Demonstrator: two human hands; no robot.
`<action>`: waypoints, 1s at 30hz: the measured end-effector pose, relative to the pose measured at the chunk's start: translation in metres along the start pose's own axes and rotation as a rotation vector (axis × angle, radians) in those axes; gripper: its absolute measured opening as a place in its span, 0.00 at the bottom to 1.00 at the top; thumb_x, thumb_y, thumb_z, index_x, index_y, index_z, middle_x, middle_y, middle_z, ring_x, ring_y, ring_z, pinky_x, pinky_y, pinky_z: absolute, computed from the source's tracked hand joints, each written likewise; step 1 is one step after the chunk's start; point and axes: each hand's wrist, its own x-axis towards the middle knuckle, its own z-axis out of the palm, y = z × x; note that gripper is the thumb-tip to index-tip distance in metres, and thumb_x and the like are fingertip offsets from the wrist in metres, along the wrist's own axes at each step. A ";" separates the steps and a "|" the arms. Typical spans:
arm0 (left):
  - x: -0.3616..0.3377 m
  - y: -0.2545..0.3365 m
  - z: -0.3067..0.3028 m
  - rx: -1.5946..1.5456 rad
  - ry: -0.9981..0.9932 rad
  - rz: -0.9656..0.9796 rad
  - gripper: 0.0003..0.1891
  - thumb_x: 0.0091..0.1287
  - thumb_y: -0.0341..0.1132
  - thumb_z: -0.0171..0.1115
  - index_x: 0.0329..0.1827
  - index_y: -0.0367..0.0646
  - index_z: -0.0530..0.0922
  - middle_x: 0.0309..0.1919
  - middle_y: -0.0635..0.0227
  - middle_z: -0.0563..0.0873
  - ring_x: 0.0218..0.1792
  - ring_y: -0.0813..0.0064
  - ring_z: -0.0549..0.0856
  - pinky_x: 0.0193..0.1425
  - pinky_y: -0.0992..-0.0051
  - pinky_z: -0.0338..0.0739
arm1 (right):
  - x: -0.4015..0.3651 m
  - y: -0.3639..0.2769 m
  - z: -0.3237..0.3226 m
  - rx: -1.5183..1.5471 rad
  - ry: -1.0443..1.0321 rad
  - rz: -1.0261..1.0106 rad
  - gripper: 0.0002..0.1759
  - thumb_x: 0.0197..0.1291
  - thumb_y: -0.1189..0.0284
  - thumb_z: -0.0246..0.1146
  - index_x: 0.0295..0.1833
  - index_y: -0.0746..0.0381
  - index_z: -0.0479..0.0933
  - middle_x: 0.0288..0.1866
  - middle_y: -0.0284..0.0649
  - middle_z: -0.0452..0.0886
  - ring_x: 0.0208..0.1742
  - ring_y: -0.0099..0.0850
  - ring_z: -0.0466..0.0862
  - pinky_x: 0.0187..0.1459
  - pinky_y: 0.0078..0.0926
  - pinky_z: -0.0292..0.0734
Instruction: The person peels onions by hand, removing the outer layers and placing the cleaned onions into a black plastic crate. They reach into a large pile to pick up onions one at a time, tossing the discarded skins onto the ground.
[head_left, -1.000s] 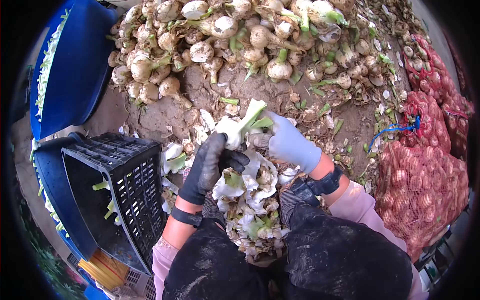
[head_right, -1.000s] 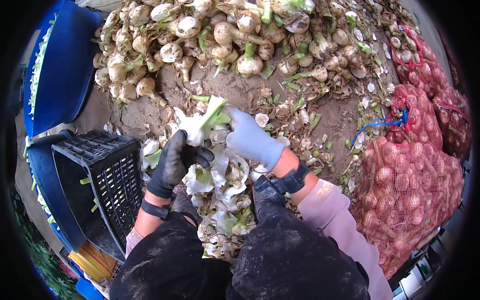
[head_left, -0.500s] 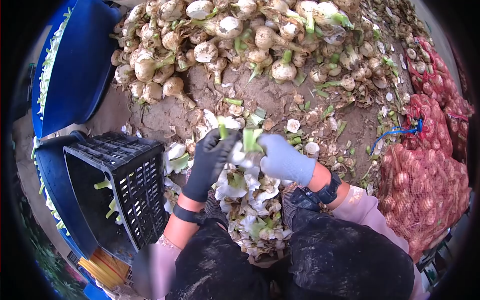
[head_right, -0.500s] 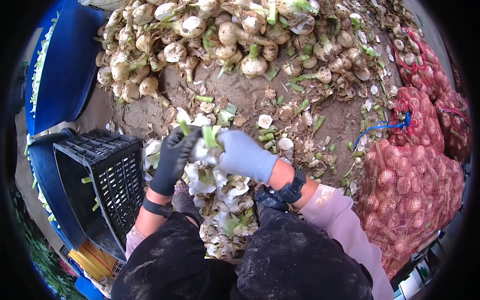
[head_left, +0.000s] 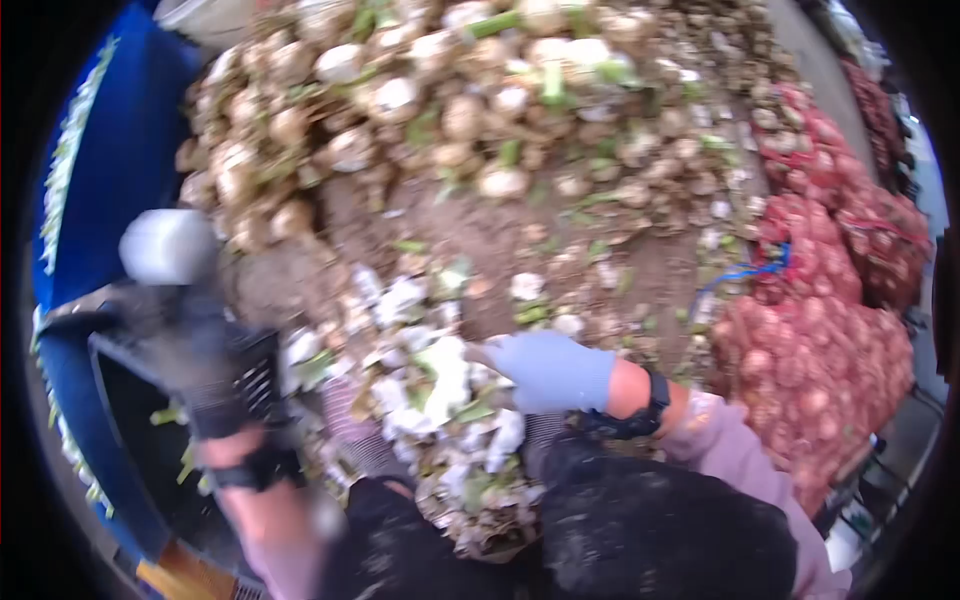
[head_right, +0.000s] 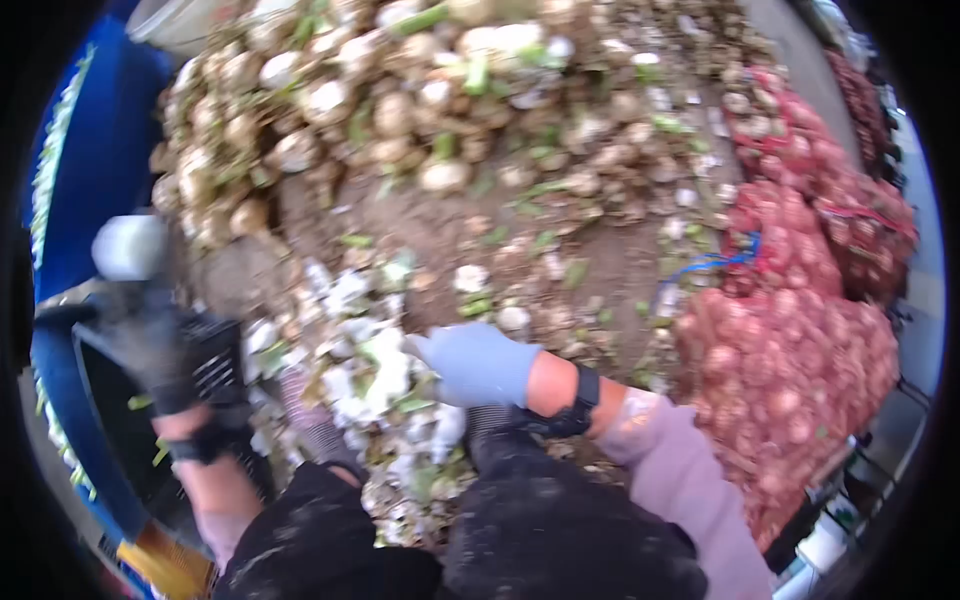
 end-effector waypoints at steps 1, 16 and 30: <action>0.009 0.032 0.038 -0.060 -0.216 -0.078 0.25 0.67 0.44 0.55 0.64 0.42 0.71 0.65 0.58 0.72 0.63 0.57 0.73 0.65 0.58 0.71 | -0.005 0.020 -0.022 0.036 0.265 0.028 0.14 0.49 0.72 0.59 0.44 0.62 0.77 0.33 0.49 0.82 0.35 0.48 0.83 0.38 0.43 0.78; -0.071 -0.186 -0.003 1.420 -0.476 -0.091 0.33 0.54 0.23 0.71 0.65 0.41 0.70 0.59 0.61 0.76 0.60 0.70 0.76 0.61 0.72 0.74 | 0.021 0.021 -0.016 0.615 0.415 0.425 0.11 0.58 0.67 0.67 0.41 0.62 0.79 0.36 0.43 0.82 0.38 0.30 0.82 0.41 0.29 0.78; -0.076 -0.171 -0.022 1.181 -0.285 -0.276 0.36 0.52 0.28 0.75 0.66 0.36 0.68 0.61 0.60 0.76 0.62 0.69 0.74 0.67 0.70 0.67 | 0.037 -0.020 -0.001 1.217 0.136 0.431 0.14 0.69 0.66 0.55 0.33 0.65 0.75 0.21 0.30 0.74 0.19 0.18 0.72 0.22 0.19 0.69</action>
